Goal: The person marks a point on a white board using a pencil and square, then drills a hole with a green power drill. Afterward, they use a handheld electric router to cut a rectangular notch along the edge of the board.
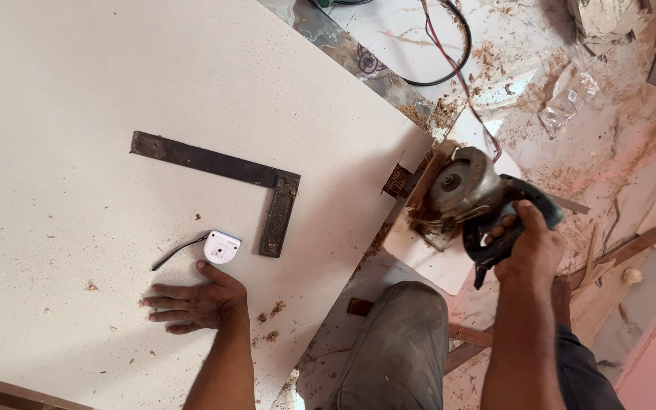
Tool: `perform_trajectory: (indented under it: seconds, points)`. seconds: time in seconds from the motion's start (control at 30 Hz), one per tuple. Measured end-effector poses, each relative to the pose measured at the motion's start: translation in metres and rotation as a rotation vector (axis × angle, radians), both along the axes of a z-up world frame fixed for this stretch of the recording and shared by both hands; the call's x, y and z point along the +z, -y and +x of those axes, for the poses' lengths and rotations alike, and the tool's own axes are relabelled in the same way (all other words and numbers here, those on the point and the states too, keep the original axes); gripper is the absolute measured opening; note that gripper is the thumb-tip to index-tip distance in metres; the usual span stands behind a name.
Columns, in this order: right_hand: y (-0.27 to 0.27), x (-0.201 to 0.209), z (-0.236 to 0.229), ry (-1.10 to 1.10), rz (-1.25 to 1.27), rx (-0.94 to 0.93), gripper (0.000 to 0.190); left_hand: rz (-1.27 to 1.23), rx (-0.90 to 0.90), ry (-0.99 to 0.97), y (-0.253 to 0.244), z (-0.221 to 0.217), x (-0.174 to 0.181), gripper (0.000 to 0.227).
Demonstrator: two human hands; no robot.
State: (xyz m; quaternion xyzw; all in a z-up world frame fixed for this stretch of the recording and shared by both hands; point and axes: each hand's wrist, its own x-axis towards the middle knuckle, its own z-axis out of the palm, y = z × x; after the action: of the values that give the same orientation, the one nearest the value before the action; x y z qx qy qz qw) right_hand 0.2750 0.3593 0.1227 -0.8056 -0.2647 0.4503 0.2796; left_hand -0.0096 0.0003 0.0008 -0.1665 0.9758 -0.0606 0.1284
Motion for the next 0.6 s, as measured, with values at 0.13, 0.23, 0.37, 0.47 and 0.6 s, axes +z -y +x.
perform_trajectory:
  seconds: [0.13,0.23,0.37,0.47,0.6]
  points:
    - [0.01,-0.008,-0.011,-0.006,-0.025,0.035,0.031,-0.004,-0.012,-0.004,0.003,0.001,0.0,0.108]
    - [0.02,-0.015,-0.017,-0.052,-0.043,0.047,0.031,-0.004,-0.013,-0.015,0.002,0.001,-0.002,0.107]
    - [0.03,-0.026,-0.03,-0.063,-0.046,0.139,0.028,0.006,-0.018,-0.012,0.003,0.003,-0.001,0.107]
    - [0.034,-0.032,-0.039,-0.056,-0.021,0.209,0.027,-0.006,-0.03,-0.01,0.003,0.001,-0.001,0.106]
    - [0.036,-0.038,-0.045,-0.129,0.038,0.22,0.022,-0.023,-0.032,-0.007,0.003,0.002,-0.001,0.105]
